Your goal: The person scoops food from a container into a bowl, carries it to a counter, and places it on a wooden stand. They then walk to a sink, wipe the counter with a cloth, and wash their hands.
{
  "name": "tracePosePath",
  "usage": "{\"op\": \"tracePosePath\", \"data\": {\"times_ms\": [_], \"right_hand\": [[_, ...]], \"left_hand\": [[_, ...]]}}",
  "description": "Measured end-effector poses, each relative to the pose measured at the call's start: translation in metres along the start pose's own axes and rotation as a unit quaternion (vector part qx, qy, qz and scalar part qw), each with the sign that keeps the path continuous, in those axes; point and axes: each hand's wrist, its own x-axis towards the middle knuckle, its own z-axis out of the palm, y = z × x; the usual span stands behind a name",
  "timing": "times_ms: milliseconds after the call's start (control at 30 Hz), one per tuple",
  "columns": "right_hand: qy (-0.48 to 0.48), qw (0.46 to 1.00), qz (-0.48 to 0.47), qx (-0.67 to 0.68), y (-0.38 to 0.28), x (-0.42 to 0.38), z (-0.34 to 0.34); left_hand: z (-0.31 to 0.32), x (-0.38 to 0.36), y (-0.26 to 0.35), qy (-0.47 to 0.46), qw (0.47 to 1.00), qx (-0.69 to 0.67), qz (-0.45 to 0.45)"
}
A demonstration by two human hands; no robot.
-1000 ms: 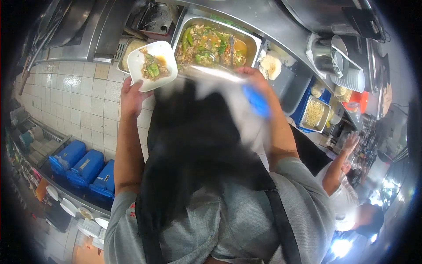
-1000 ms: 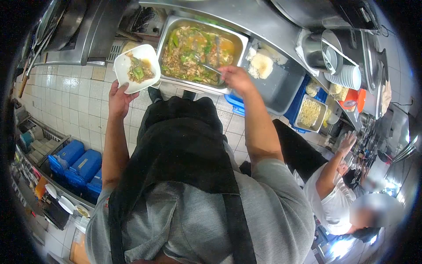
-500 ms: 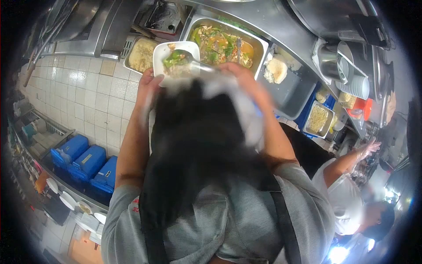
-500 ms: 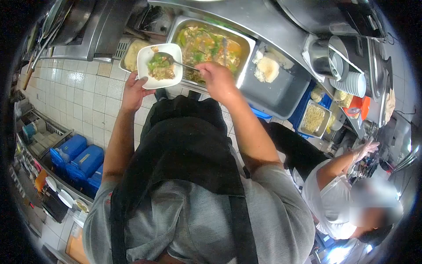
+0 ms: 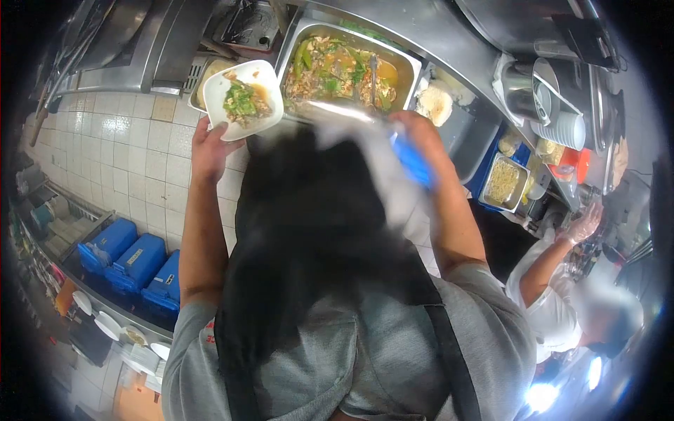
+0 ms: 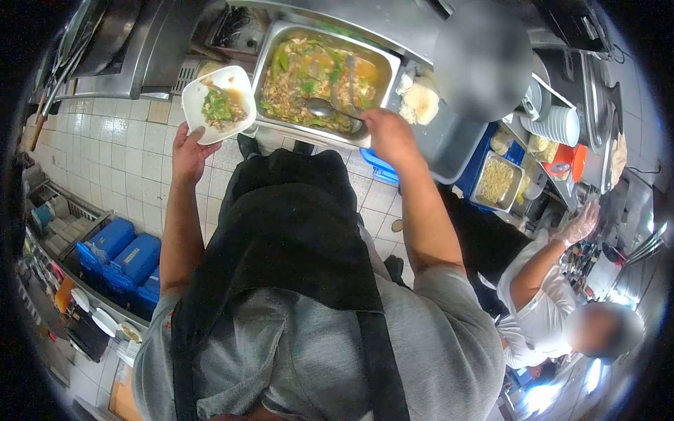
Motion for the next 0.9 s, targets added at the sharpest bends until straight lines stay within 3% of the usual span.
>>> {"op": "tracePosePath", "data": {"times_ms": [67,133,200,267,333,500,567,700,767,800,867,900], "right_hand": [[0.003,1.0,-0.006,-0.002,0.005,-0.001,0.014],[-0.001,0.991,0.031,0.127,0.022,0.001,0.041],[0.013,0.993,0.001,0.115,0.02,0.003,0.049],[-0.029,0.984,0.078,0.159,-0.007,0.005,0.036],[-0.054,0.98,0.084,0.17,-0.016,0.01,0.035],[-0.088,0.971,0.1,0.201,0.008,0.024,0.067],[-0.061,0.941,0.113,0.312,-0.001,0.02,0.058],[-0.091,0.898,0.173,0.394,0.038,0.034,0.081],[-0.019,0.975,0.095,0.202,0.046,0.037,0.089],[-0.018,0.975,0.095,0.201,0.04,0.038,0.087],[0.008,0.999,-0.04,0.008,0.025,0.043,0.086],[0.004,0.998,-0.066,-0.003,0.022,0.051,0.088]], "left_hand": [[0.0,-0.001,0.001,0.008,1.0,0.0,0.001],[-0.002,-0.002,0.002,0.016,1.0,0.001,0.001],[-0.003,-0.002,0.002,0.005,1.0,-0.009,0.003],[-0.003,-0.005,0.003,0.002,1.0,-0.015,0.006],[-0.003,-0.006,0.0,-0.002,1.0,-0.02,0.007],[-0.006,-0.008,-0.004,0.001,1.0,-0.015,-0.001],[-0.006,-0.01,-0.004,0.004,1.0,-0.016,-0.001],[-0.005,-0.015,-0.001,0.023,0.999,-0.026,0.002],[-0.005,-0.018,0.0,0.026,0.999,-0.025,0.004],[-0.004,-0.018,0.0,0.027,0.999,-0.026,0.007],[-0.006,-0.017,-0.003,0.029,0.999,-0.025,0.004],[-0.007,-0.017,-0.003,0.034,0.999,-0.025,0.001]]}}
